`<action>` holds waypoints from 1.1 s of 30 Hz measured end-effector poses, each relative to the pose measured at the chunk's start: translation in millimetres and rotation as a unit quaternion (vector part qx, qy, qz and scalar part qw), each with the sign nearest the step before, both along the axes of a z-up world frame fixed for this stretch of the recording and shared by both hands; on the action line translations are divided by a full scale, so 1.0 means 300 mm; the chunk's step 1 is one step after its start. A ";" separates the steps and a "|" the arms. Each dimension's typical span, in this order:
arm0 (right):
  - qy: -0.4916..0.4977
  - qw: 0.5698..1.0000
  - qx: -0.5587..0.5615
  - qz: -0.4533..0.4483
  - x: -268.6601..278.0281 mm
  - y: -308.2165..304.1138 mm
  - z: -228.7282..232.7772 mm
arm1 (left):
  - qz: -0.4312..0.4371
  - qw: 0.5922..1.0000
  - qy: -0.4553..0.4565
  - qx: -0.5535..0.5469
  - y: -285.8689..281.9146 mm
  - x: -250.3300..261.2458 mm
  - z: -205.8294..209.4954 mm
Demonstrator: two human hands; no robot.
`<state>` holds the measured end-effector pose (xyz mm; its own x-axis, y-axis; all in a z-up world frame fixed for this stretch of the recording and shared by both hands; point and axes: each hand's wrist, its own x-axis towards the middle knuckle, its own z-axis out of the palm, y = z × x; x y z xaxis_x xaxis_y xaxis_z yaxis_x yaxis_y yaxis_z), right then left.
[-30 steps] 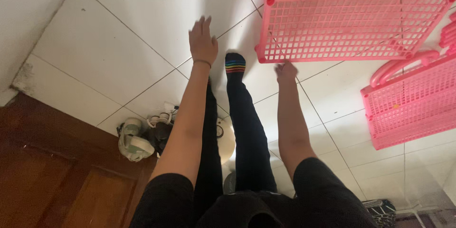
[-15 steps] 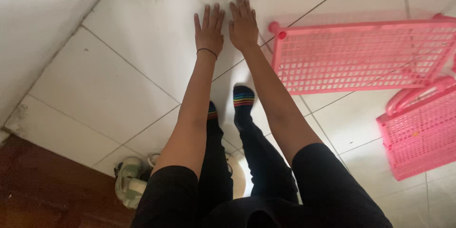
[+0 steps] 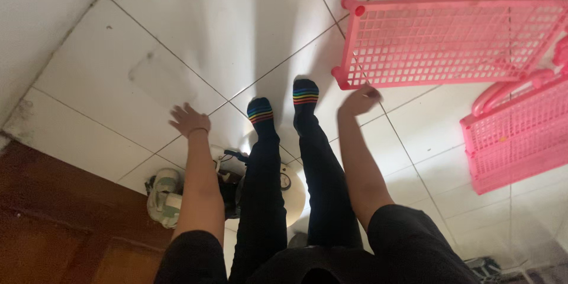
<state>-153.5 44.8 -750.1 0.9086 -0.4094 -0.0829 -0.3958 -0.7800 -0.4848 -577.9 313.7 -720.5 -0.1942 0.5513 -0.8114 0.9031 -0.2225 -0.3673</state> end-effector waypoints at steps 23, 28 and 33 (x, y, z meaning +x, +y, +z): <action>0.340 0.796 0.500 -0.001 -0.372 0.362 0.173 | 0.368 0.831 -0.409 0.084 -0.301 0.575 0.033; 0.407 0.780 0.476 0.004 -0.501 0.454 0.148 | 0.322 0.849 -0.371 0.195 -0.273 0.432 -0.016; 0.468 0.777 0.415 0.072 -0.534 0.536 0.105 | 0.392 0.830 -0.354 0.178 -0.225 0.343 -0.014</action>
<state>-313.7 205.6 -718.7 0.3227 0.2384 -0.9160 -0.8159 -0.4204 -0.3969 -475.1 246.2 -724.7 -0.1509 0.7099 -0.6879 0.7363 0.5450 0.4010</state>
